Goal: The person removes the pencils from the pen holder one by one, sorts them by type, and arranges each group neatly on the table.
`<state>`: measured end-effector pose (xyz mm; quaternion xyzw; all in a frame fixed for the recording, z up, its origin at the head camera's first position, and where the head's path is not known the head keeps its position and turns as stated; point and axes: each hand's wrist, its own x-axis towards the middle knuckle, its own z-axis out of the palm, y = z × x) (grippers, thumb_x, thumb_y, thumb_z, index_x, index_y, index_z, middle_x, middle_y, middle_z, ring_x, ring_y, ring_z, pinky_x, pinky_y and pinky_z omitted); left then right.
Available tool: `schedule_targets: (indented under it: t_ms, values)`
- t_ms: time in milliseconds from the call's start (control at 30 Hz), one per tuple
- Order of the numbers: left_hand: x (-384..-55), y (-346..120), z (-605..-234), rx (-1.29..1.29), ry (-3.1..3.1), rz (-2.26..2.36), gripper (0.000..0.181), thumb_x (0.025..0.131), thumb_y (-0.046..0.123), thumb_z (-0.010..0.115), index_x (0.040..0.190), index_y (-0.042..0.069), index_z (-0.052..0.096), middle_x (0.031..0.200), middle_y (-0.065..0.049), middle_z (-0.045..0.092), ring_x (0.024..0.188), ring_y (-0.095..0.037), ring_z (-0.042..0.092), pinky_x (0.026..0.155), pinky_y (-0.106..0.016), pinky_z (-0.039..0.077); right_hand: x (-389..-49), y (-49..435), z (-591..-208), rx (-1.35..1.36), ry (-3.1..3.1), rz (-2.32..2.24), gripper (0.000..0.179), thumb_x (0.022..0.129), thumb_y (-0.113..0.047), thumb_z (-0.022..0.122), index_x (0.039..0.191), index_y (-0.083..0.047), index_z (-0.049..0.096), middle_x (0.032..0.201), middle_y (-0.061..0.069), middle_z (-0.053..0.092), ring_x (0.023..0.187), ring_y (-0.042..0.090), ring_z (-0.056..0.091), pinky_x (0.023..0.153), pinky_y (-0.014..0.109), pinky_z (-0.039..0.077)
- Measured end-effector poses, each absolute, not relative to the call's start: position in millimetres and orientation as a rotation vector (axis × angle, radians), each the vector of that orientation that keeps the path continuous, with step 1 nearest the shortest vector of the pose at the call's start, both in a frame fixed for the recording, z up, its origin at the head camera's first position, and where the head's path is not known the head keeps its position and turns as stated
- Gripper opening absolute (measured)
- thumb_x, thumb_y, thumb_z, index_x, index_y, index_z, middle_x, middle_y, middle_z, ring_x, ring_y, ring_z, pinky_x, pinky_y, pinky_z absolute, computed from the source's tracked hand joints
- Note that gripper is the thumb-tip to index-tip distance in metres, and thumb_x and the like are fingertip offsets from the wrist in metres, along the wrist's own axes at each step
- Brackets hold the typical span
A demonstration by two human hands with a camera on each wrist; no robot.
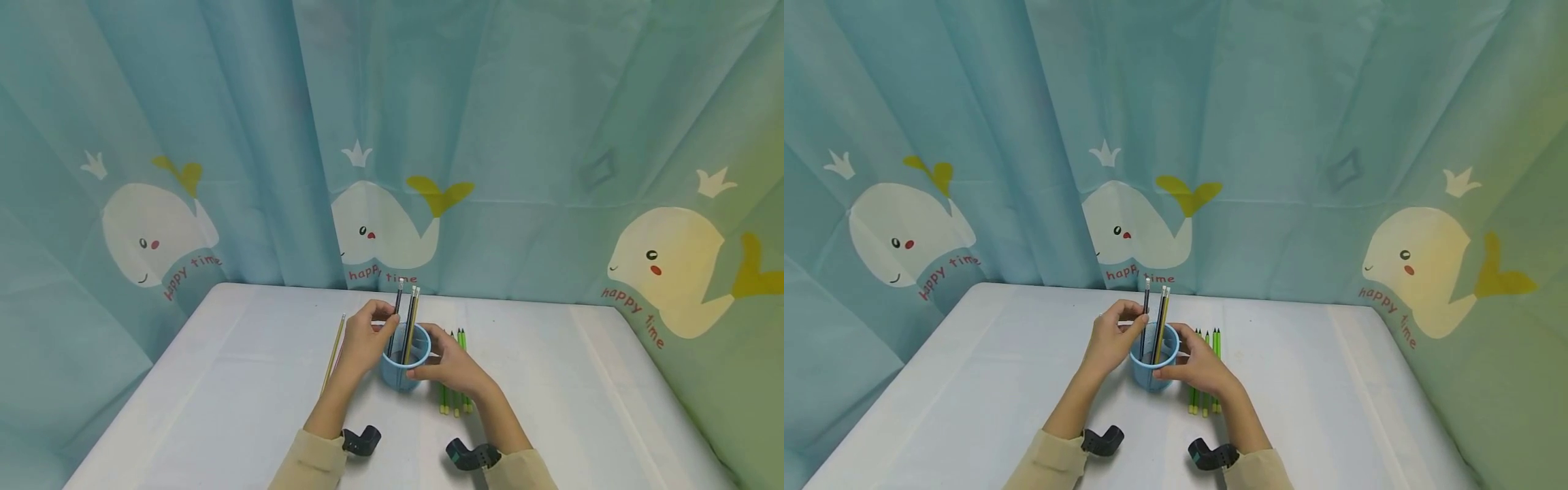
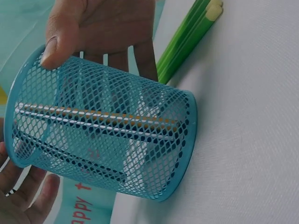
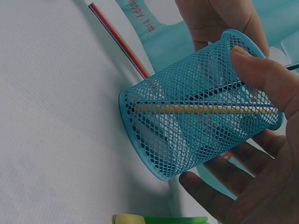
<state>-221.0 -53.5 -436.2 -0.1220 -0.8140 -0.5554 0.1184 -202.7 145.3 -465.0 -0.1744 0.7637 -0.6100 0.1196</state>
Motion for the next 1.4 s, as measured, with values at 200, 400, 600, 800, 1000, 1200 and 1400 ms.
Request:
schedule_targets:
  t_ms: [200,400,600,800,1000,1200,1400]
  values:
    - [-222.3,-53.7,-435.6,-0.366,-2.327,-1.633,0.01,0.097,0.022,0.066,0.1,0.013,0.065,0.101,0.0,0.072,0.1,-0.017,0.068,0.082,-0.032,0.06,-202.2,146.5,-464.7,-0.508,2.223,-1.794,0.08,0.075,-0.013,0.086,0.143,-0.013,0.045,0.139,0.012,0.056,0.129,0.031,0.054,0.109,0.053,0.044]
    - [-221.0,-53.4,-434.7,-0.406,-2.498,-1.591,0.027,0.095,0.028,0.069,0.118,0.014,0.066,0.117,-0.002,0.07,0.111,-0.023,0.065,0.092,-0.043,0.056,-203.1,146.7,-463.3,-0.535,2.201,-1.797,0.079,0.076,-0.012,0.085,0.143,-0.015,0.045,0.138,0.011,0.057,0.13,0.03,0.053,0.109,0.051,0.044]
    - [-221.1,-49.6,-436.2,-0.421,-2.652,-1.441,0.027,0.093,0.025,0.071,0.118,0.014,0.07,0.122,-0.007,0.067,0.117,-0.03,0.062,0.1,-0.051,0.05,-205.9,145.5,-463.9,-0.587,2.181,-1.802,0.077,0.078,-0.011,0.083,0.144,-0.011,0.043,0.14,0.012,0.054,0.132,0.033,0.052,0.108,0.051,0.045]
    - [-222.9,-47.7,-436.9,-0.393,-2.613,-1.403,0.016,0.093,0.02,0.07,0.109,0.017,0.071,0.116,-0.005,0.068,0.109,-0.028,0.064,0.094,-0.05,0.052,-207.1,144.8,-463.7,-0.607,2.183,-1.794,0.077,0.079,-0.011,0.083,0.145,-0.008,0.042,0.141,0.017,0.053,0.131,0.034,0.052,0.108,0.052,0.044]
    - [-224.3,-46.8,-437.8,-0.387,-2.589,-1.431,0.015,0.095,0.022,0.068,0.108,0.014,0.068,0.117,-0.006,0.068,0.111,-0.028,0.065,0.097,-0.05,0.051,-207.0,144.9,-463.4,-0.58,2.203,-1.789,0.079,0.078,-0.012,0.083,0.145,-0.009,0.042,0.14,0.017,0.054,0.13,0.033,0.053,0.108,0.052,0.045]
    - [-225.4,-48.7,-438.8,-0.408,-2.522,-1.471,0.015,0.095,0.023,0.068,0.106,0.012,0.066,0.114,-0.004,0.068,0.11,-0.024,0.064,0.092,-0.045,0.054,-207.0,145.2,-465.2,-0.569,2.204,-1.787,0.079,0.078,-0.012,0.083,0.145,-0.007,0.042,0.14,0.018,0.055,0.129,0.033,0.054,0.108,0.052,0.045]
    - [-226.4,-52.5,-435.0,-0.423,-2.365,-1.563,0.013,0.097,0.019,0.066,0.106,0.01,0.063,0.107,-0.003,0.071,0.104,-0.019,0.067,0.083,-0.034,0.059,-207.1,146.3,-467.1,-0.542,2.208,-1.785,0.082,0.078,-0.013,0.084,0.146,-0.004,0.04,0.139,0.017,0.055,0.129,0.034,0.053,0.108,0.053,0.045]
